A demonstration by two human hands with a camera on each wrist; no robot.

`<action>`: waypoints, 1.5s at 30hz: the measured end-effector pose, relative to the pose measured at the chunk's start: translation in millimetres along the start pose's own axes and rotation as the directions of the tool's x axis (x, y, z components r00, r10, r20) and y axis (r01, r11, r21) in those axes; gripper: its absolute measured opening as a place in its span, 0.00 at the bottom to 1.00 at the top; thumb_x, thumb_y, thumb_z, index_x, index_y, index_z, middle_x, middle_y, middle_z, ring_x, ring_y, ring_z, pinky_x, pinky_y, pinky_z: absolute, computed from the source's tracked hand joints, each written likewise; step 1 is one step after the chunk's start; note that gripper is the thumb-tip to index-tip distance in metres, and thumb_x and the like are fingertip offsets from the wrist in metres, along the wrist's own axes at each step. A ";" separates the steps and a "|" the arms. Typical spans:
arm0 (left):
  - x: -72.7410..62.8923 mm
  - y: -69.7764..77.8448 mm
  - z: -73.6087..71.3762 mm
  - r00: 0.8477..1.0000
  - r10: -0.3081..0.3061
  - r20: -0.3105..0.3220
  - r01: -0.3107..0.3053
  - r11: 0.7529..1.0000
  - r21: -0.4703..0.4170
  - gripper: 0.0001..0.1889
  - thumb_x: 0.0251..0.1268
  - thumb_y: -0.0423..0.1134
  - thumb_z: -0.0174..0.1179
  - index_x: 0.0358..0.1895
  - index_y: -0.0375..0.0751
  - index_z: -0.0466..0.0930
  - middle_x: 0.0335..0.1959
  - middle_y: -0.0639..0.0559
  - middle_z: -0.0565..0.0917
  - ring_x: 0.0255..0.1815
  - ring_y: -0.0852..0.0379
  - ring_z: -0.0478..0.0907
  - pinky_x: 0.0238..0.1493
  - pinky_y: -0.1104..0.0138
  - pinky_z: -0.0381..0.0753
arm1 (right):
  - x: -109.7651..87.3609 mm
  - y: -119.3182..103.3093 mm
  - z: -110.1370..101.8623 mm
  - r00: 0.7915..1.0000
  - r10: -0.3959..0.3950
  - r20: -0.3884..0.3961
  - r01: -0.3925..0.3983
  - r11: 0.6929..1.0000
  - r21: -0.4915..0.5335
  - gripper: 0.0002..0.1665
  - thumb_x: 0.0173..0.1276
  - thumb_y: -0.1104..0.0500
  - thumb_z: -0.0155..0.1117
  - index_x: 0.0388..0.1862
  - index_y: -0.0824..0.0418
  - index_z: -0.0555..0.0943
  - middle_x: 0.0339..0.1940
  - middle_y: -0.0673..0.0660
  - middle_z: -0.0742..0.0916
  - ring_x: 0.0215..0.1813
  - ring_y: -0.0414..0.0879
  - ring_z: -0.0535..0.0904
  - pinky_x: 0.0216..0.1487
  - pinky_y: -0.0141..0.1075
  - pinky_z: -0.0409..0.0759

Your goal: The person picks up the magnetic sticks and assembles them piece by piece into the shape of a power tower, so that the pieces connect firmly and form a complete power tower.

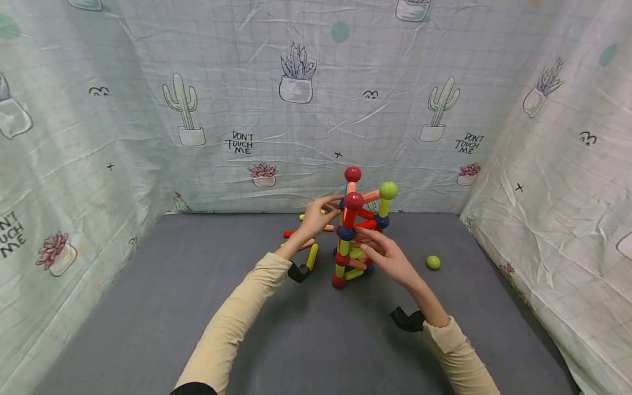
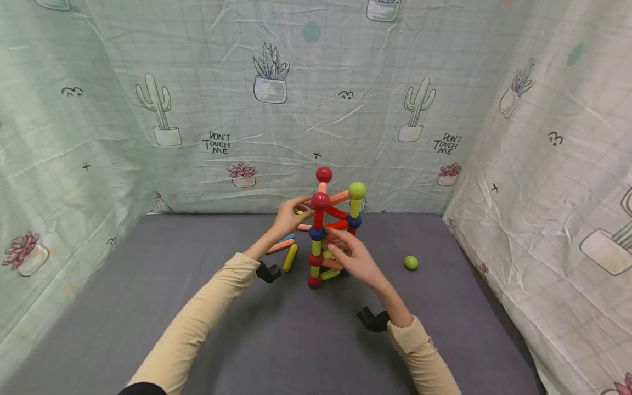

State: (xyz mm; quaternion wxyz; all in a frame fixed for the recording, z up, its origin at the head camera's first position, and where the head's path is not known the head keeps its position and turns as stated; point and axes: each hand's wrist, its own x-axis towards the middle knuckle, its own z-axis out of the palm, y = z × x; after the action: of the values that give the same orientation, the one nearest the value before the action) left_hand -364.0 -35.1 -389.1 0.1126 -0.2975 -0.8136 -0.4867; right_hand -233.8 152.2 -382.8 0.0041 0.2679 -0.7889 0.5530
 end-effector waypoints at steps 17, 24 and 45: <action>-15.6 -20.4 -24.1 0.994 -0.032 0.103 0.032 0.999 0.002 0.16 0.59 0.38 0.57 0.52 0.44 0.75 0.42 0.44 0.82 0.41 0.48 0.79 0.40 0.63 0.78 | -0.5 8.8 -21.9 0.966 -0.110 -0.235 0.117 0.993 0.015 0.21 0.69 0.60 0.47 0.58 0.69 0.68 0.52 0.58 0.78 0.49 0.39 0.76 0.42 0.31 0.77; -30.2 -66.2 -28.2 0.991 -0.044 0.127 0.008 0.963 0.269 0.12 0.59 0.36 0.57 0.46 0.38 0.78 0.39 0.44 0.82 0.36 0.52 0.79 0.38 0.65 0.78 | 3.1 16.4 -35.0 0.866 -0.117 -0.487 0.106 0.993 -0.051 0.19 0.67 0.60 0.51 0.53 0.70 0.71 0.45 0.57 0.80 0.44 0.40 0.76 0.39 0.25 0.74; -76.7 -101.5 -13.1 0.951 -0.088 0.296 -0.214 0.501 0.838 0.10 0.64 0.38 0.50 0.43 0.39 0.78 0.38 0.39 0.76 0.33 0.46 0.75 0.29 0.58 0.76 | 17.0 28.0 -37.3 0.911 -0.044 -0.411 0.031 0.999 -0.038 0.27 0.69 0.55 0.49 0.64 0.61 0.62 0.60 0.63 0.71 0.50 0.33 0.70 0.49 0.27 0.69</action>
State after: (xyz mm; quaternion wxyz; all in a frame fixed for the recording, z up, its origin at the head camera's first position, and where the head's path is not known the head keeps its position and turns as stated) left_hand -364.4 -110.6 -492.4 0.1386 -0.3015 -0.9425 0.0394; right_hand -271.1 184.6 -387.6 0.1848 0.1603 -0.7735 0.5846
